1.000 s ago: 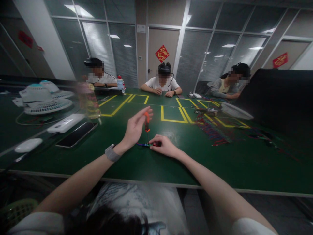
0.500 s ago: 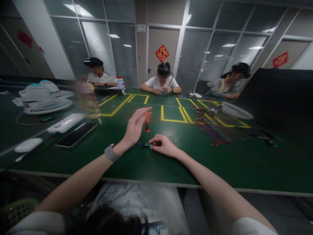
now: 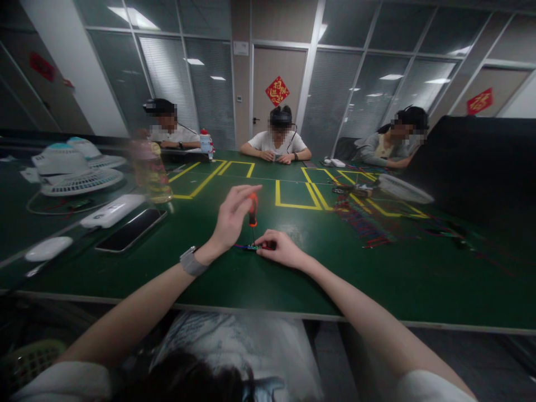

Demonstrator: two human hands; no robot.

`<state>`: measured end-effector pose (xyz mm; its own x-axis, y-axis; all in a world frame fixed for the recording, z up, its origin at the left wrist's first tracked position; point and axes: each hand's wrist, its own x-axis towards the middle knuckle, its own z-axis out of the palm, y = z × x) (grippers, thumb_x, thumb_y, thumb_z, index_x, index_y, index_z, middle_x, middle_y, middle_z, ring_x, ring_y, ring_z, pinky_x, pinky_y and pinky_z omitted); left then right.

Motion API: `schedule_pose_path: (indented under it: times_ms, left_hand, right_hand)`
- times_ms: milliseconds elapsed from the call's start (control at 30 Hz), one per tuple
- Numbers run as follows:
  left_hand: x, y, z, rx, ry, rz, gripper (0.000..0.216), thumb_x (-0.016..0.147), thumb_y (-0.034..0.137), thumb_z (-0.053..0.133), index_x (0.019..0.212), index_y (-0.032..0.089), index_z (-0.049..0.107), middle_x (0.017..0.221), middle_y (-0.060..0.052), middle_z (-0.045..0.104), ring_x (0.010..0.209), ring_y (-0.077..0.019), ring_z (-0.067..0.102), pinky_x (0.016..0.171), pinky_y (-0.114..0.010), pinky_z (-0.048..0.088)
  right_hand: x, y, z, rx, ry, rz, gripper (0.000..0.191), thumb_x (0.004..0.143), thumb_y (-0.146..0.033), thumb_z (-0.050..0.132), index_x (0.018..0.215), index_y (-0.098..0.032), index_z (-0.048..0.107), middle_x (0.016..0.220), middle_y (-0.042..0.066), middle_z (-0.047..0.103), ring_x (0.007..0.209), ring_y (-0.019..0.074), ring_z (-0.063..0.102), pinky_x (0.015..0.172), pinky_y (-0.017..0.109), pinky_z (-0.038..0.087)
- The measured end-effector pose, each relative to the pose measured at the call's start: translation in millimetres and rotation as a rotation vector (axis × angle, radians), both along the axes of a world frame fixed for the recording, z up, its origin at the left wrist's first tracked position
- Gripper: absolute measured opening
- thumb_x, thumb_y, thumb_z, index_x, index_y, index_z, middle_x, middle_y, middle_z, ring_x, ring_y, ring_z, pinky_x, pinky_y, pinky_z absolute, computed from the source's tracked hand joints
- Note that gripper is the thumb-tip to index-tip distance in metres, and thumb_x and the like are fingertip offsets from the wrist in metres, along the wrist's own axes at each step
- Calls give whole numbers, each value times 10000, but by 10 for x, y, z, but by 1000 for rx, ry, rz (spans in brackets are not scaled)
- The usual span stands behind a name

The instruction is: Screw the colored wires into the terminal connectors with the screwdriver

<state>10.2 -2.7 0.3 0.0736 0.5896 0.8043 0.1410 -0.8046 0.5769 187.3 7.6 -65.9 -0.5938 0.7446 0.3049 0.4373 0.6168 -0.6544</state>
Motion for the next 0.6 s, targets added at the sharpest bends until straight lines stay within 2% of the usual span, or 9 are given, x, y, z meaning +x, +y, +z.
schedule_pose_path:
  times_ms: [67,167,267,367,467,600]
  left_hand:
    - [6,8,-6,-46,-34,-67,327,960,220,437,1228,232,624,1217,-77,609,1096,-173,598,929,-305,494]
    - [14,12,3,-116,-88,-106,328,952,233,465,1248,202,601,1166,-88,655,981,-165,650,847,-290,530]
    - [11,6,23,-88,-56,-36,256,899,201,555,1131,189,662,1018,-63,670,884,-143,640,789,-259,522]
    - [1,4,31,-27,-9,39,189,854,201,628,1030,206,697,931,-31,617,826,-125,602,760,-243,505]
    - [-4,6,25,-12,4,75,195,840,251,664,1029,225,705,966,-33,591,865,-132,595,803,-253,503]
    - [3,2,11,-62,-22,-39,284,947,255,489,1183,232,647,1174,-67,632,1068,-167,615,935,-299,493]
  right_hand:
    - [1,1,-1,3,-2,5,221,814,-297,663,961,-152,742,792,38,596,729,155,557,691,286,454]
    - [2,-1,1,2,-1,10,221,816,-294,661,965,-153,744,801,40,599,728,152,556,692,285,453]
    - [2,-6,4,5,3,6,215,815,-299,667,959,-159,745,796,36,598,728,151,556,693,283,452]
    - [1,-12,8,3,0,2,209,813,-296,671,954,-161,745,792,36,596,725,153,556,691,285,452]
    - [0,-18,14,2,-5,1,206,817,-292,668,956,-161,745,797,38,595,725,155,556,695,290,453]
    - [0,-18,21,7,-5,5,201,817,-286,673,963,-167,744,805,38,603,735,155,559,698,288,453]
